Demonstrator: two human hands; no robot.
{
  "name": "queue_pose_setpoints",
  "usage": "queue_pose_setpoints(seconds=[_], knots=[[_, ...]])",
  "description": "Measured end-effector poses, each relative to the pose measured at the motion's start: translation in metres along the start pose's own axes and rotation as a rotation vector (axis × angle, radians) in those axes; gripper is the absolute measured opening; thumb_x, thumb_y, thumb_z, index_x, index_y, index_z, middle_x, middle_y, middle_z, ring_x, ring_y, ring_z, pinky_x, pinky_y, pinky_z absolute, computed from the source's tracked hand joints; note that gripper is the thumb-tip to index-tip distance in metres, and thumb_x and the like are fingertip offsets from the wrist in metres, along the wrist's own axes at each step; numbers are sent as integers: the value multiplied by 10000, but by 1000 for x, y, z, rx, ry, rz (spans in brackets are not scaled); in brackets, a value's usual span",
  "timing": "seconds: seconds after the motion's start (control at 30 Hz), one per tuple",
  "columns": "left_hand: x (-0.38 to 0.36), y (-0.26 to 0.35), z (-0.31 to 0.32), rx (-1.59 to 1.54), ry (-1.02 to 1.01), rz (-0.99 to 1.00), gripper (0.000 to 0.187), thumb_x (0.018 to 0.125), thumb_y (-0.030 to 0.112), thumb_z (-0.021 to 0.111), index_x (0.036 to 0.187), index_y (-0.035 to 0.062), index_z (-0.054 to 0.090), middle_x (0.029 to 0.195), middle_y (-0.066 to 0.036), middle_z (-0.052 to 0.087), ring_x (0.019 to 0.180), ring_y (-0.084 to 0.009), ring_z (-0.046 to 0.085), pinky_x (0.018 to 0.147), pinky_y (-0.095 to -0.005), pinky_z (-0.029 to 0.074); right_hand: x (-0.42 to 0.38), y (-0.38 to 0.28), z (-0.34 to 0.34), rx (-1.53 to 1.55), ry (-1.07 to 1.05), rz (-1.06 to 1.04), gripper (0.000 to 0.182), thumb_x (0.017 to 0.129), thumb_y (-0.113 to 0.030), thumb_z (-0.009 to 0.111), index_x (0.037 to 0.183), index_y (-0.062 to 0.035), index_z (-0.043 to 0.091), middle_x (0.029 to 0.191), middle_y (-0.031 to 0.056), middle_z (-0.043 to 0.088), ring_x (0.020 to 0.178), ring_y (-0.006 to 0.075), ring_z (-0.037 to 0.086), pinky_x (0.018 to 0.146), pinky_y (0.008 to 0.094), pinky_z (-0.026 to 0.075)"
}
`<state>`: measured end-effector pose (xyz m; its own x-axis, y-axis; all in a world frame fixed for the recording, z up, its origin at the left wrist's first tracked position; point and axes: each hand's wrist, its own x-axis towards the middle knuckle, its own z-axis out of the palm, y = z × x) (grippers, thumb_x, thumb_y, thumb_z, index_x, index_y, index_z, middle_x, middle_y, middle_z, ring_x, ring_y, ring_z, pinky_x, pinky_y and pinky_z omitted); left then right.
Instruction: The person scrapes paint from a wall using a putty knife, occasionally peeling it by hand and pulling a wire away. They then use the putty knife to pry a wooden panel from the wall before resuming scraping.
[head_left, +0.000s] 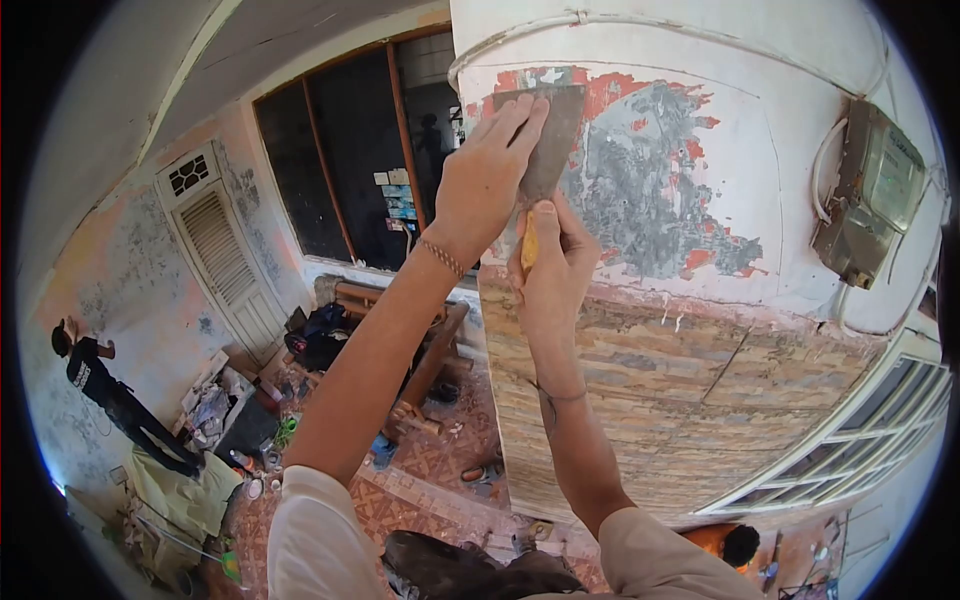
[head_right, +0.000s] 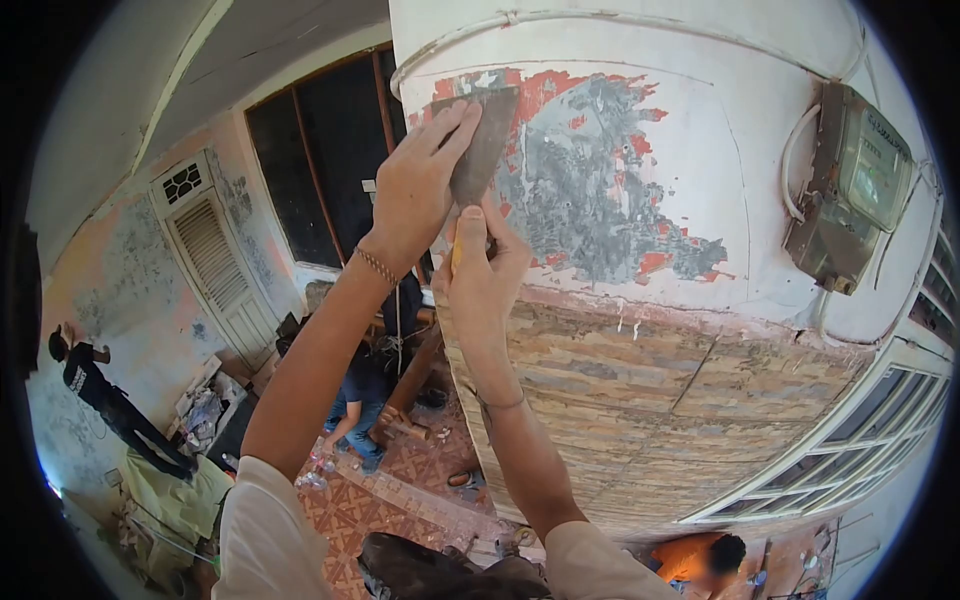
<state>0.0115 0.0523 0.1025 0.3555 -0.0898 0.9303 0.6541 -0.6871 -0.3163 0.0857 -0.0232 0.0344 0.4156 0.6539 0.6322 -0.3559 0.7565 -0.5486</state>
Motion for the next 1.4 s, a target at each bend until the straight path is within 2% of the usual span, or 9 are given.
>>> queue_pose_setpoints(seconds=[0.4, 1.03, 1.17, 1.23, 1.27, 1.3, 1.33, 1.37, 1.4], knots=[[28, -19, -15, -21, -35, 56, 571, 851, 71, 609, 1422, 95, 607, 1392, -117, 639, 1222, -325, 638, 1048, -383, 526, 10, 7, 26, 66, 56, 24, 307, 1083, -167, 529, 1283, 27, 658, 779, 16, 556, 430, 52, 444, 347, 229, 305], [-45, 17, -35, -105, -182, -74, 621, 844, -36, 634, 1452, 67, 560, 1394, -161, 595, 1249, -374, 593, 1024, -430, 528, -35, 5, -26, -63, -51, 158, 365, 1084, -183, 539, 1376, 18, 626, 801, 5, 593, 486, 22, 445, 392, 189, 326], [-141, 65, -80, -300, -227, -489, 511, 916, -63, 606, 1417, 35, 614, 1407, -183, 594, 1252, -370, 594, 1043, -417, 480, -122, 25, -86, -305, -70, 339, 273, 1048, -126, 540, 1246, 22, 655, 769, -13, 586, 500, 11, 472, 401, 185, 324], [-240, 78, -101, -281, -182, -677, 485, 887, -117, 568, 1353, -10, 649, 1405, -178, 589, 1235, -344, 605, 1019, -395, 499, -183, 46, -127, -601, -250, 317, 196, 1001, -150, 615, 1101, 0, 691, 667, -33, 549, 542, 60, 472, 513, 272, 409], [-294, 87, -119, -283, -230, -938, 465, 907, -93, 574, 1361, -11, 639, 1417, -183, 584, 1264, -346, 582, 1056, -407, 471, -210, 34, -121, -596, -210, 458, 135, 985, -128, 599, 973, -11, 665, 638, 25, 538, 575, 109, 475, 529, 327, 395], [-358, 100, -139, -173, -289, -1244, 462, 901, -78, 573, 1355, -18, 634, 1438, -195, 569, 1319, -374, 539, 1101, -455, 431, -250, 59, -152, -750, -364, 391, 159, 969, -121, 596, 862, -4, 589, 640, 115, 503, 569, 195, 484, 548, 390, 392], [-487, 123, -164, 112, -418, -1230, 449, 904, 5, 609, 1352, -13, 624, 1409, -200, 591, 1342, -400, 506, 1112, -502, 407, -290, 70, -174, -772, -426, 538, 177, 948, -123, 613, 845, 7, 554, 649, 172, 461, 556, 273, 469, 552, 421, 386], [-543, 155, -232, 32, -880, -1295, 455, 959, 150, 611, 1384, -9, 585, 1341, -203, 630, 1283, -400, 555, 1075, -508, 448, -332, 86, -199, -784, -443, 455, 202, 959, -191, 634, 965, -5, 714, 634, 113, 530, 567, 186, 488, 547, 378, 398], [-565, 170, -273, -52, -1345, -1310, 506, 1014, 294, 614, 1417, -5, 547, 1273, -207, 669, 1224, -401, 605, 1038, -514, 489, -368, 84, -215, -811, -503, 521, 206, 957, -204, 643, 988, -12, 710, 646, 129, 553, 571, 210, 520, 556, 401, 411]])
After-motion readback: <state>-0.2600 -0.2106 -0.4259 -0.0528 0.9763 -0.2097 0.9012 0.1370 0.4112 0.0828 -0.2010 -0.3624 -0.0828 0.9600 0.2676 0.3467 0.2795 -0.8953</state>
